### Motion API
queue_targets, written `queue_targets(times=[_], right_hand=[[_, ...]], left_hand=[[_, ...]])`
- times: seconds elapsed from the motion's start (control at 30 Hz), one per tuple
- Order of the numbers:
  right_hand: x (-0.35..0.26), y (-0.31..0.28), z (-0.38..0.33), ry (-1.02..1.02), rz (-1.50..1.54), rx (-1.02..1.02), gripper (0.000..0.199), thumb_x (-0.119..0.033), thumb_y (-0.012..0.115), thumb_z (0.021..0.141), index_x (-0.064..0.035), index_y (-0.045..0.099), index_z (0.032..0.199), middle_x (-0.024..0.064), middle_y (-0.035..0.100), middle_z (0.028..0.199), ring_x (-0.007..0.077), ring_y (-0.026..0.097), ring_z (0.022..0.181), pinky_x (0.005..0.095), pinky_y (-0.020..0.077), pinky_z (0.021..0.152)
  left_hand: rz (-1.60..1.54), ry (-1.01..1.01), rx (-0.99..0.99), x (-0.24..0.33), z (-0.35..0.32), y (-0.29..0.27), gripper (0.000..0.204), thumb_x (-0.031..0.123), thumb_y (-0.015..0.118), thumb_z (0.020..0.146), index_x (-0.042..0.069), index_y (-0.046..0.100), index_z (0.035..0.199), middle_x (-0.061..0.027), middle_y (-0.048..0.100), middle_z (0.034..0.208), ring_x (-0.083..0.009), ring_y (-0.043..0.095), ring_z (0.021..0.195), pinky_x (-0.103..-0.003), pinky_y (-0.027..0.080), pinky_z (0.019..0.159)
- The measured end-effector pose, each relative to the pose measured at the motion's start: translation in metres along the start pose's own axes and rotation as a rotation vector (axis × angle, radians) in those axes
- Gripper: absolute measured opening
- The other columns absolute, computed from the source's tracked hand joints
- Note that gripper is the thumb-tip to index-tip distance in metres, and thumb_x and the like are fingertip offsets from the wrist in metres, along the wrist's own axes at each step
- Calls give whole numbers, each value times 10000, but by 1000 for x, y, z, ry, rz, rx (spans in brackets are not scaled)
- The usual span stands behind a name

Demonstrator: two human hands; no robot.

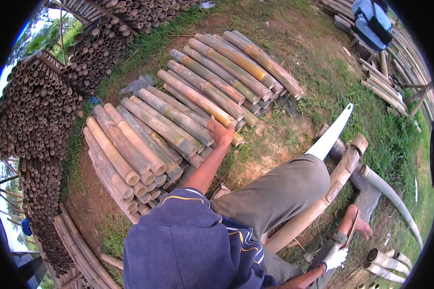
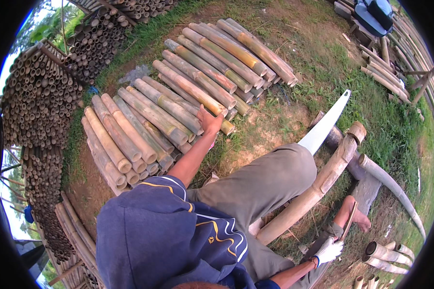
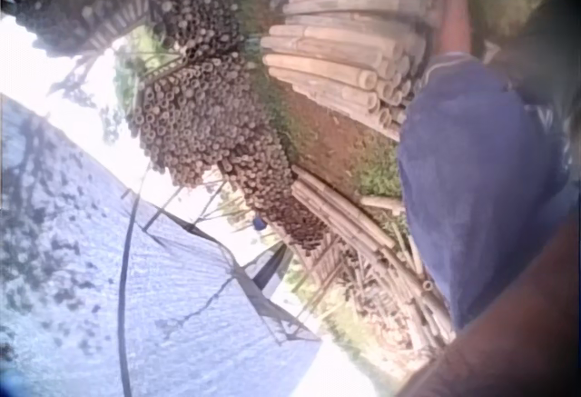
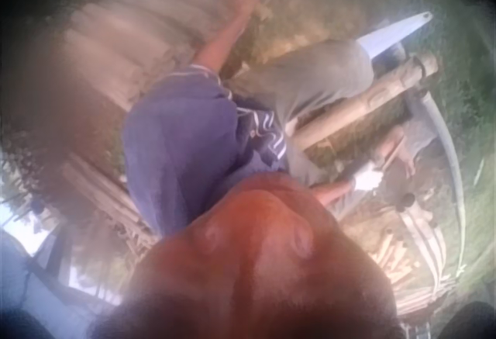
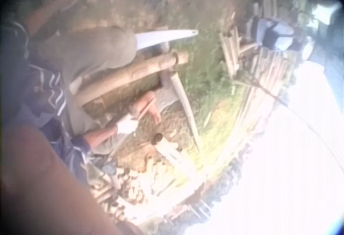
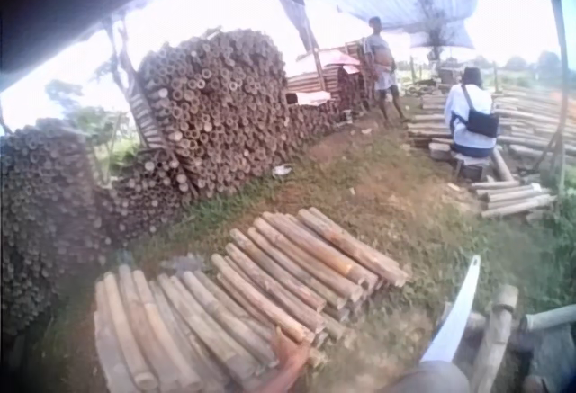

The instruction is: The person sits on the ground and uses a hand saw to cut a long bamboo pole into shorter sections. The cut pieces are placed in a nearby stack. The person adjusts the bamboo and continues cutting throughout the clip.

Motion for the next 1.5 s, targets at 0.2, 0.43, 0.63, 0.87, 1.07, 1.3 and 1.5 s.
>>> queue_targets(times=[0.2,0.43,0.63,0.87,1.07,1.3,1.5], right_hand=[[1,-1,-2,8,62,25,439,-471,545,1049,-76,674,1193,162,688,1071,385,689,997,548,583,798],[-16,-25,-5,18,94,-55,449,-463,526,1043,-49,662,1154,195,704,1121,428,685,1034,586,569,842],[-16,-19,-3,-49,95,-91,426,-416,531,1055,-51,659,1235,208,682,1169,428,684,1017,573,579,852],[5,45,39,-213,531,-267,474,-176,578,944,69,514,1345,367,609,1206,562,631,1063,566,548,914],[42,100,63,-168,1118,-364,318,-129,675,885,-21,511,1136,164,526,979,306,558,835,410,511,838],[6,55,39,-163,870,-190,354,-136,676,843,-7,526,1137,252,567,1016,467,609,954,492,517,895],[7,56,42,-106,857,-251,390,-172,678,837,8,545,1156,284,602,1074,501,628,1021,515,528,916]], left_hand=[[318,454,-26,7,20,-7,996,310,930,730,50,444,1560,-213,361,1603,-420,378,1479,-503,358,1231],[508,692,-148,-13,43,-29,1121,557,950,655,88,472,1554,-227,390,1581,-423,381,1470,-550,398,1192],[582,717,-92,-8,32,-29,899,592,855,783,135,548,1493,-204,407,1563,-427,389,1458,-546,438,1167],[521,784,-60,-11,31,-27,859,513,884,758,105,585,1452,-238,431,1524,-468,434,1376,-561,438,1153],[527,784,-123,4,19,-18,909,531,909,730,79,570,1443,-226,410,1536,-469,409,1410,-561,426,1155],[618,782,-114,-10,27,-28,987,534,927,682,97,526,1471,-238,387,1548,-469,382,1435,-557,419,1165],[614,821,-128,-8,27,-27,933,506,884,710,99,538,1475,-250,380,1537,-487,366,1435,-570,399,1178]])
Point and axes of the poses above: each hand's wrist, its own z-axis towards the middle knuckle, its own y-axis out of the palm, x = y × z, the point moved 4 cm from there along z, towards the middle knuckle
